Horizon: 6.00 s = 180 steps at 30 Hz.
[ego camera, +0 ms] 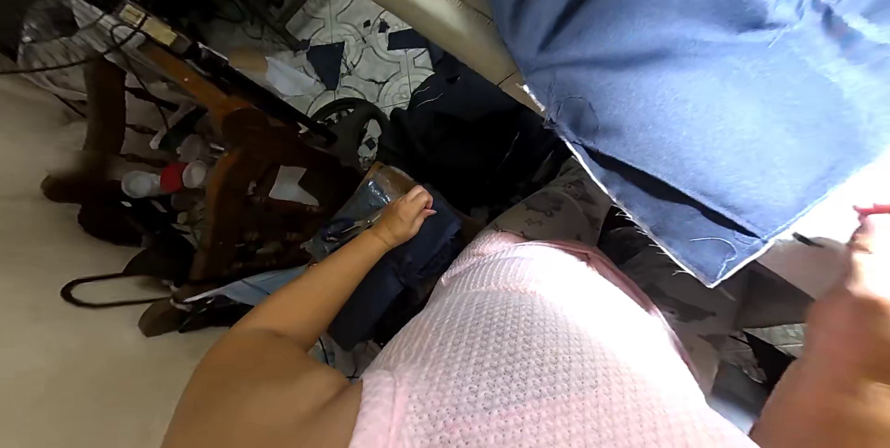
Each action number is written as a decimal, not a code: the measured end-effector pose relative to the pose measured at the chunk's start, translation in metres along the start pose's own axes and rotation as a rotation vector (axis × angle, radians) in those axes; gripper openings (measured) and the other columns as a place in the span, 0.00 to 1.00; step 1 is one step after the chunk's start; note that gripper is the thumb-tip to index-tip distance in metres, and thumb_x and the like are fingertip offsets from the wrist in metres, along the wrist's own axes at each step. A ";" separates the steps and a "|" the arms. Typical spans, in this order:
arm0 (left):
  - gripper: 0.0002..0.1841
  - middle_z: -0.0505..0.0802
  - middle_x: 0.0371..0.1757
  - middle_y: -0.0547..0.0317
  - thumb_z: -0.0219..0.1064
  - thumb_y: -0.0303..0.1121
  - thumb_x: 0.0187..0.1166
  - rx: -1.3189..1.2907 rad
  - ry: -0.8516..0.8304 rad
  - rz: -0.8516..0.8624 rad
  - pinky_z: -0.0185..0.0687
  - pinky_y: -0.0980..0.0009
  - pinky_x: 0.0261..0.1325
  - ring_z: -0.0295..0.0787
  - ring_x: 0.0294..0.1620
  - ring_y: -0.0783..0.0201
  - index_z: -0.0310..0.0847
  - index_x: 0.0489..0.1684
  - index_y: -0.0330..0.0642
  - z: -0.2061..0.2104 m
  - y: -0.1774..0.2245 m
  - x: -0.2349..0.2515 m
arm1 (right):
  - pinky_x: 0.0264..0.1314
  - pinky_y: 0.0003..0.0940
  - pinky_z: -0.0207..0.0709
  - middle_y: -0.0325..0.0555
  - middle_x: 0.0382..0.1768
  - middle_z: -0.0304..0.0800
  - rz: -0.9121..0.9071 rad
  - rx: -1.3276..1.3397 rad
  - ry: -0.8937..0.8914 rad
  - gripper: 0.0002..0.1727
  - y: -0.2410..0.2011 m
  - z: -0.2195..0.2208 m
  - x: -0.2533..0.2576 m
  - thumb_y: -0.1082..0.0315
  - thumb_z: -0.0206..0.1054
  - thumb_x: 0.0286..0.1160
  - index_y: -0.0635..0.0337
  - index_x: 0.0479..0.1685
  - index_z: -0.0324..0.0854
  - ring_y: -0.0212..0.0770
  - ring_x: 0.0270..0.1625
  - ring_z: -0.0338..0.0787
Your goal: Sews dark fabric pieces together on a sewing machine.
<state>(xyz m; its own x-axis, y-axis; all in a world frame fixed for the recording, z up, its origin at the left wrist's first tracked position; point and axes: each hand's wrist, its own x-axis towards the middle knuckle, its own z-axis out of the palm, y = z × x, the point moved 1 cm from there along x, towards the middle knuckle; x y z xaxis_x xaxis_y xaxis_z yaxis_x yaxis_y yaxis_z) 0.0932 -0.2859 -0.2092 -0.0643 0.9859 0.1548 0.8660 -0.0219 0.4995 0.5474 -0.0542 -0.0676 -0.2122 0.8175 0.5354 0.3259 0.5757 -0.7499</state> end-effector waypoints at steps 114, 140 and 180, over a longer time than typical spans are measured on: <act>0.29 0.73 0.89 0.55 0.42 0.47 0.91 0.105 -0.293 0.662 0.37 0.27 0.87 0.59 0.93 0.52 0.69 0.87 0.46 0.052 0.283 0.370 | 0.43 0.44 0.83 0.52 0.41 0.92 0.534 -0.474 -0.333 0.29 -0.033 0.045 0.052 0.58 0.65 0.80 0.66 0.76 0.79 0.46 0.36 0.88; 0.29 0.67 0.92 0.50 0.53 0.50 0.90 0.128 -0.445 0.629 0.32 0.26 0.88 0.49 0.96 0.46 0.70 0.84 0.42 0.030 0.287 0.383 | 0.46 0.36 0.88 0.47 0.43 0.98 -0.008 -0.522 0.026 0.15 -0.014 0.041 0.026 0.68 0.61 0.79 0.62 0.52 0.92 0.42 0.43 0.96; 0.26 0.72 0.90 0.61 0.51 0.53 0.88 0.009 -0.416 0.776 0.32 0.18 0.82 0.52 0.95 0.46 0.80 0.72 0.46 0.021 0.254 0.353 | 0.54 0.47 0.78 0.43 0.41 0.95 -0.218 -0.513 -0.182 0.13 0.001 0.012 0.009 0.75 0.62 0.67 0.55 0.37 0.93 0.48 0.54 0.89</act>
<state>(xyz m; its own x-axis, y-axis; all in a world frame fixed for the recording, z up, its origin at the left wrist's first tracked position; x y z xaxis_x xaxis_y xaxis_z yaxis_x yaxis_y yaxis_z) 0.3008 0.0595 -0.0451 0.7281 0.6743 0.1235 0.5947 -0.7109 0.3756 0.5345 -0.0462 -0.0686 -0.4644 0.6969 0.5465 0.6517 0.6868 -0.3219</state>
